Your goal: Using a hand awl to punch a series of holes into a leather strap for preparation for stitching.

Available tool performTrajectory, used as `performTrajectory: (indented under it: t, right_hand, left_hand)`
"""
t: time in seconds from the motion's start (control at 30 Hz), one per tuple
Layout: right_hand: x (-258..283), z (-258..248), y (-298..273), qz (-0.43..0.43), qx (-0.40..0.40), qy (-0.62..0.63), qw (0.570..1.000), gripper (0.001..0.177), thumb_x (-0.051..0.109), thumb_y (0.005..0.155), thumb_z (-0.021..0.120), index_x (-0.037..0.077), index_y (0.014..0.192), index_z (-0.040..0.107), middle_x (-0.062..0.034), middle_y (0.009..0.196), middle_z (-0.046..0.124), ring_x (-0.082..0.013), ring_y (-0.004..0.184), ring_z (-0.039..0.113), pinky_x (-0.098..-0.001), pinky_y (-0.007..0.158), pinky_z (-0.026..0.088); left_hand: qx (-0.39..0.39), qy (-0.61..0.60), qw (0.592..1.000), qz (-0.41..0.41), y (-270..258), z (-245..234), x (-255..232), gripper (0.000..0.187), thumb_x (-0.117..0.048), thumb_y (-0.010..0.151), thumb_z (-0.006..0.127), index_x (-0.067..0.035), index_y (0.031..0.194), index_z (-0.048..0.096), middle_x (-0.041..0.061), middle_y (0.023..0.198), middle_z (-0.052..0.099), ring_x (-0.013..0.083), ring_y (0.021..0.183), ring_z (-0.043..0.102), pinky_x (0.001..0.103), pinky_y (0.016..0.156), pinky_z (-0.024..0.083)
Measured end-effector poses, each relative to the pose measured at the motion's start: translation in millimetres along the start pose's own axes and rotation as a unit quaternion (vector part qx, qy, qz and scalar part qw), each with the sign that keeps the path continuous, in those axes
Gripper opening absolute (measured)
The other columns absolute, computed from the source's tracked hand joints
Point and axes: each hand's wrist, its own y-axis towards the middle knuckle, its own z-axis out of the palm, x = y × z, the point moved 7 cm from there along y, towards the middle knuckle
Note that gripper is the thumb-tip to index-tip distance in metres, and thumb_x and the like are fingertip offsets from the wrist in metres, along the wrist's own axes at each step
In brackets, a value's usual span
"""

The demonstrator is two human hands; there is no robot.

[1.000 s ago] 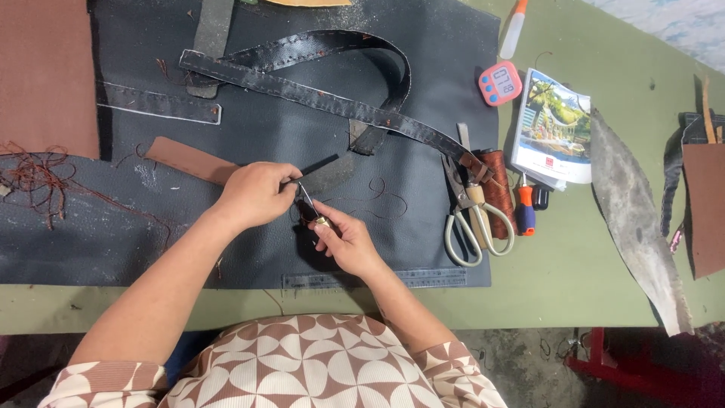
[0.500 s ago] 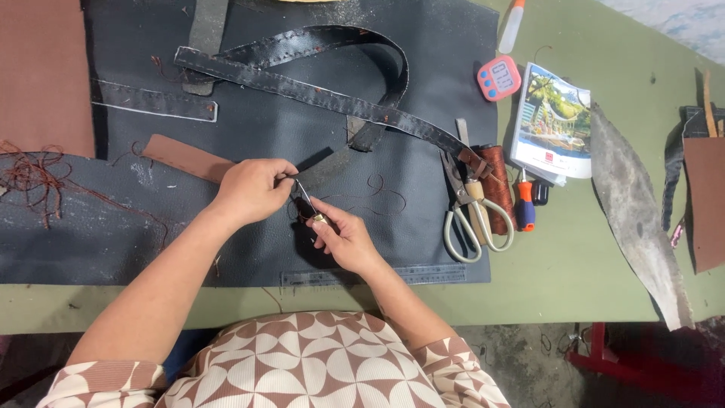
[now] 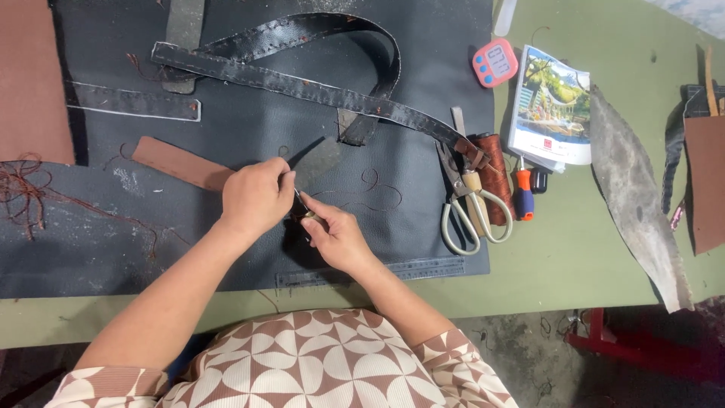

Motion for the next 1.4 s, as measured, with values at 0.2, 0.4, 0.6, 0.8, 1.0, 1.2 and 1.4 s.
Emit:
performTrajectory:
  t: [0.2,0.4,0.6,0.8,1.0,1.2,1.4]
  right_hand:
    - [-7.8,2.1,9.1,0.019,0.013,-0.020,1.000,0.044,0.004,0.096,0.065,0.009,0.139,0.063,-0.0217,0.087,0.069,-0.0184,0.055,0.069,-0.0294,0.043,0.056]
    - [-19.2,17.8,10.5,0.190,0.042,0.313,0.929,0.044,0.003,0.100,0.055,0.007,0.144,0.058,-0.0192,0.090,0.070,-0.0126,0.052,0.061,-0.0229,0.038,0.047]
    - [4.0,11.2,20.3,0.082,0.014,0.000,0.997,0.045,0.005,0.095,0.064,0.010,0.140,0.064,-0.0177,0.074,0.069,-0.0233,0.061,0.065,-0.0304,0.053,0.050]
    - [-0.7,15.3,20.8,0.052,0.019,-0.018,0.998,0.046,0.004,0.096,0.064,0.011,0.141,0.062,-0.0184,0.076,0.069,-0.0233,0.064,0.064,-0.0311,0.058,0.054]
    - [-26.6,25.8,15.5,0.235,0.088,0.464,0.850,0.042,0.002,0.101,0.053,0.009,0.142,0.060,-0.0198,0.093,0.069,-0.0118,0.052,0.055,-0.0224,0.039,0.045]
    - [-5.1,13.0,24.2,0.027,0.033,-0.005,0.999,0.046,0.001,0.095,0.066,0.006,0.140,0.062,-0.0193,0.086,0.070,-0.0198,0.070,0.069,-0.0297,0.059,0.055]
    - [-22.2,23.5,17.9,0.198,0.059,0.303,0.930,0.044,0.003,0.099,0.056,0.012,0.142,0.060,-0.0180,0.071,0.064,-0.0164,0.045,0.056,-0.0232,0.038,0.043]
  left_hand:
    - [-0.103,0.062,0.992,0.040,-2.0,14.5,11.5,0.023,-0.033,0.099,0.060,-0.016,0.094,0.073,0.003,0.067,0.066,0.0230,0.069,0.071,0.033,0.061,0.057]
    - [-0.207,0.056,0.975,0.062,-4.4,9.4,11.3,0.014,-0.027,0.096,0.066,-0.018,0.088,0.072,-0.003,0.059,0.061,0.0185,0.061,0.068,0.029,0.056,0.054]
    - [-0.215,0.062,0.972,0.070,-4.0,6.5,12.1,0.014,-0.024,0.096,0.065,-0.018,0.084,0.070,-0.005,0.055,0.057,0.0159,0.055,0.065,0.026,0.053,0.052]
    - [-0.220,0.063,0.969,0.087,-6.4,2.5,10.3,0.017,-0.021,0.097,0.064,-0.017,0.080,0.067,-0.007,0.052,0.055,0.0148,0.053,0.063,0.024,0.051,0.050]
    - [-0.225,0.023,0.970,0.090,-5.4,3.8,14.4,0.017,-0.022,0.098,0.063,-0.017,0.081,0.066,-0.005,0.052,0.053,0.0173,0.053,0.063,0.027,0.051,0.052]
    - [-0.210,0.025,0.972,0.099,-5.0,1.8,12.0,0.016,-0.021,0.097,0.063,-0.018,0.081,0.067,-0.005,0.052,0.055,0.0167,0.054,0.064,0.025,0.051,0.051]
    - [-0.217,0.009,0.971,0.099,-7.2,3.9,12.8,0.015,-0.020,0.095,0.063,-0.017,0.081,0.066,-0.003,0.053,0.055,0.0194,0.056,0.065,0.028,0.052,0.051]
